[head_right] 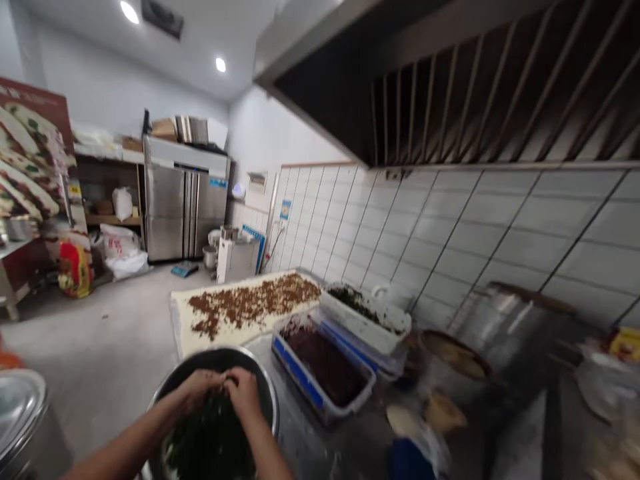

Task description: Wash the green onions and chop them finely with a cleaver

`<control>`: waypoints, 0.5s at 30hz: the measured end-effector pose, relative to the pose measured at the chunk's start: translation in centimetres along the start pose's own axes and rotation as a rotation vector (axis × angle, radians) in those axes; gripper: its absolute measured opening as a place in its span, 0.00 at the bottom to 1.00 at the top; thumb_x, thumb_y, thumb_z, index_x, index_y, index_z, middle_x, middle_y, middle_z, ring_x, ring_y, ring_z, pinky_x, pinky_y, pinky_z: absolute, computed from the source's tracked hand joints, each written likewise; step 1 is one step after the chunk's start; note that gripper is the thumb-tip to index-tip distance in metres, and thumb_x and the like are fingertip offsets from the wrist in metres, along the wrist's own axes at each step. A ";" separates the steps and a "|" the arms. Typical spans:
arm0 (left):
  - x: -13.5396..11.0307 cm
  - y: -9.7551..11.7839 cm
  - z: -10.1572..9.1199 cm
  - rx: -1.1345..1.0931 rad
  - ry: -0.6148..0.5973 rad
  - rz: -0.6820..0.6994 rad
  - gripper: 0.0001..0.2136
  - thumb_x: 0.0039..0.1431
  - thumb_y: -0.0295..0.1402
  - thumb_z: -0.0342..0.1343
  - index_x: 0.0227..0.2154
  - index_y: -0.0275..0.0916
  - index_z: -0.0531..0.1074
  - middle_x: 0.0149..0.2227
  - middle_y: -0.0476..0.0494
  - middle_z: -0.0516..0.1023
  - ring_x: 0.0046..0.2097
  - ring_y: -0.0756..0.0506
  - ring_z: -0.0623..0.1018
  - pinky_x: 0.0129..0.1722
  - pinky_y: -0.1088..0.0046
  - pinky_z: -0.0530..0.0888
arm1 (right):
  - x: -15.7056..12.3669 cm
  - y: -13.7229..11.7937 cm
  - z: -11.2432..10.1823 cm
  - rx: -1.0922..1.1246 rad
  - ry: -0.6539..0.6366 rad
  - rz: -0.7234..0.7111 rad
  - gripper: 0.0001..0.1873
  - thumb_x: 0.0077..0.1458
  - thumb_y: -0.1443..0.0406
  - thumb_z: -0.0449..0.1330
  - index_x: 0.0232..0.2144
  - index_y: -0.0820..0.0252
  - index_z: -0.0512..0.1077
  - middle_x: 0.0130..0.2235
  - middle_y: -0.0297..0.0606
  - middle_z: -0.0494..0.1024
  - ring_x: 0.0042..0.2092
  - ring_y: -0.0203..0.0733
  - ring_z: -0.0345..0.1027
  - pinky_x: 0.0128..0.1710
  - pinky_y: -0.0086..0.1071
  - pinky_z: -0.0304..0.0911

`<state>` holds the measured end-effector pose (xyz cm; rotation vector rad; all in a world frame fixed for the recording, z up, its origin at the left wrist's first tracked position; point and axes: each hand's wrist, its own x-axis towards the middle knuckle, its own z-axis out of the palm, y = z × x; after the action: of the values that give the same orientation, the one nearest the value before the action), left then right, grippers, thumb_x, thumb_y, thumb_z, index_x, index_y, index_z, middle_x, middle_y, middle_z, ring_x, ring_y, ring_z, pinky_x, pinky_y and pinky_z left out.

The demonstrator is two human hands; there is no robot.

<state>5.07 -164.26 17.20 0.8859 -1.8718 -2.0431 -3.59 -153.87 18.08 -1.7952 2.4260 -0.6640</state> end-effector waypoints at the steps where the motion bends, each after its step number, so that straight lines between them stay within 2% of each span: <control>1: -0.2 -1.5 -0.1 -0.047 -0.019 -0.034 0.18 0.40 0.45 0.58 0.22 0.31 0.70 0.22 0.47 0.70 0.24 0.53 0.67 0.24 0.76 0.64 | 0.0 0.5 0.9 0.080 0.046 0.034 0.13 0.51 0.71 0.47 0.31 0.56 0.71 0.32 0.31 0.75 0.35 0.32 0.67 0.36 0.24 0.61; 3: 0.1 -3.2 -0.6 -0.137 -0.048 -0.077 0.17 0.33 0.43 0.62 0.19 0.32 0.71 0.18 0.50 0.69 0.21 0.54 0.65 0.21 0.77 0.61 | 0.1 1.4 2.1 0.172 0.089 0.026 0.11 0.48 0.71 0.49 0.29 0.57 0.71 0.32 0.33 0.75 0.36 0.33 0.66 0.37 0.24 0.60; 5: 1.1 -4.0 -1.0 -0.183 -0.083 -0.114 0.15 0.32 0.40 0.64 0.20 0.32 0.72 0.19 0.49 0.70 0.21 0.54 0.66 0.21 0.77 0.60 | 0.3 2.3 2.9 0.218 0.092 0.010 0.10 0.46 0.70 0.50 0.28 0.59 0.71 0.31 0.34 0.75 0.35 0.34 0.66 0.36 0.25 0.59; 8: 2.8 -5.0 -1.3 -0.184 -0.068 -0.181 0.12 0.33 0.35 0.64 0.20 0.32 0.72 0.17 0.50 0.69 0.20 0.55 0.64 0.20 0.78 0.59 | 0.5 3.2 4.1 0.247 0.082 0.013 0.08 0.45 0.69 0.52 0.26 0.59 0.71 0.29 0.35 0.75 0.32 0.35 0.65 0.33 0.26 0.58; 11: 3.9 -5.8 -1.1 -0.191 -0.069 -0.200 0.12 0.34 0.35 0.63 0.19 0.31 0.71 0.16 0.50 0.68 0.19 0.56 0.63 0.19 0.77 0.59 | 0.5 3.9 5.1 0.312 0.097 0.131 0.08 0.44 0.67 0.52 0.26 0.59 0.71 0.26 0.34 0.74 0.28 0.35 0.65 0.30 0.26 0.58; 15: 4.8 -6.2 -0.6 -0.232 -0.114 -0.220 0.15 0.33 0.38 0.63 0.21 0.30 0.71 0.20 0.47 0.70 0.21 0.54 0.66 0.21 0.76 0.64 | 0.7 4.9 5.7 0.504 0.081 0.332 0.11 0.45 0.65 0.51 0.30 0.60 0.71 0.19 0.31 0.72 0.23 0.34 0.66 0.25 0.25 0.59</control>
<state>3.01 -166.41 9.87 0.9677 -1.6050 -2.4292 -6.60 -155.17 11.28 -1.1656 2.2451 -1.1882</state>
